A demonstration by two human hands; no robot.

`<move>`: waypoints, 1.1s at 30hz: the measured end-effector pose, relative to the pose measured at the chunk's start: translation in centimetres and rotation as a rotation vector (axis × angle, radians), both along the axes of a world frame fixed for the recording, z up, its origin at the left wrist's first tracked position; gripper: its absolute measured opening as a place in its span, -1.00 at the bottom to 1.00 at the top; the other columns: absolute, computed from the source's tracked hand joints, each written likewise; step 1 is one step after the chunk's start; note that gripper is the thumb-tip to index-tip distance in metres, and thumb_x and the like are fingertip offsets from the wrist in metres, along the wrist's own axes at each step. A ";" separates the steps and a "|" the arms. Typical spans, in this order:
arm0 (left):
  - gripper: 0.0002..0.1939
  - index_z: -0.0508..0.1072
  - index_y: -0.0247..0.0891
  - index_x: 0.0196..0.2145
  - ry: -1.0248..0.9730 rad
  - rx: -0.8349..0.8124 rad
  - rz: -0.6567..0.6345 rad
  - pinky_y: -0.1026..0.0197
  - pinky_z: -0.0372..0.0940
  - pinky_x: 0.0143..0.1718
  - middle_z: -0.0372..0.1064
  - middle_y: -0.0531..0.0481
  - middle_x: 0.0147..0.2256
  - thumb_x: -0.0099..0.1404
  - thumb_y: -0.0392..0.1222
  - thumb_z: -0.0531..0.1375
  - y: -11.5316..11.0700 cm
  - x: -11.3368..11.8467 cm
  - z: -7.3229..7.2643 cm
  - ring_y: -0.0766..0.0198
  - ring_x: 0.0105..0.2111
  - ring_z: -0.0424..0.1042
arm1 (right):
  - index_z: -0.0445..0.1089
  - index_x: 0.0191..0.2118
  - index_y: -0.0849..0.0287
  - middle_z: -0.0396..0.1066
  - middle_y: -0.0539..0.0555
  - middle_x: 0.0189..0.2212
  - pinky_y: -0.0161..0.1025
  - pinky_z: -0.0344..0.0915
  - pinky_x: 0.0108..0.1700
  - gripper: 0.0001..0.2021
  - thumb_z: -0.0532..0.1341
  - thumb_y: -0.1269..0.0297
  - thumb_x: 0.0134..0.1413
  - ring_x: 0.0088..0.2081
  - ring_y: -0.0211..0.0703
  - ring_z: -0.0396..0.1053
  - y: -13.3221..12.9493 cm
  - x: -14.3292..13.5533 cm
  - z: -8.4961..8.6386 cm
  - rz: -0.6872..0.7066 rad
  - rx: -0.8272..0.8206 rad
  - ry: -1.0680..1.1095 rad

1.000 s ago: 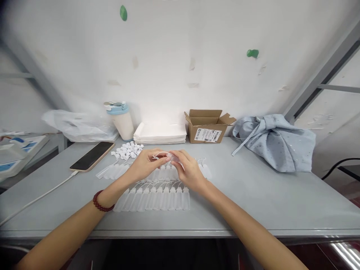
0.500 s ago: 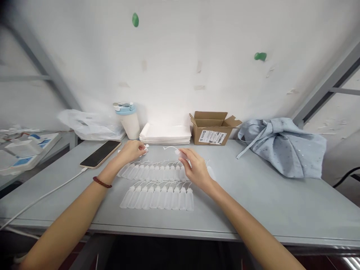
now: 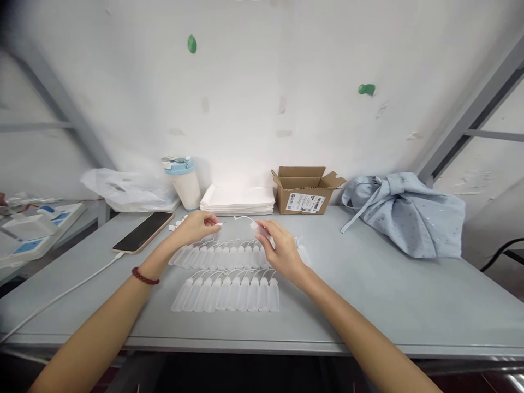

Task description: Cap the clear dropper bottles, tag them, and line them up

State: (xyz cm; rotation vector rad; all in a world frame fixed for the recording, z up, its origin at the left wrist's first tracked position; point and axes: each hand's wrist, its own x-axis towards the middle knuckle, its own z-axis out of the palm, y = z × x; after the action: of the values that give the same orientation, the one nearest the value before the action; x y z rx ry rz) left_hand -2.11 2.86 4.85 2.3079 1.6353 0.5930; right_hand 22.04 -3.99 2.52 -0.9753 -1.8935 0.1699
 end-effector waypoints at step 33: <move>-0.74 0.49 -0.31 -0.47 -0.671 -0.263 -0.277 0.32 0.19 -0.44 0.38 0.05 -0.52 0.15 -0.03 0.22 -5.4 4.9 1.5 0.37 -0.49 0.30 | 0.21 0.01 0.10 0.43 0.12 -0.26 -0.24 0.37 -0.31 -0.72 0.04 0.47 0.19 -0.29 -0.17 0.41 -0.5 0.0 -0.1 0.058 0.208 -0.111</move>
State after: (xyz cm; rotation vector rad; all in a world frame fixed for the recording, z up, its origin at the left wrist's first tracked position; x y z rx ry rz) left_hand 2.80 -2.55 6.31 1.8150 0.9937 0.8961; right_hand 22.00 -4.45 2.43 -0.8030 -1.9965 -0.0477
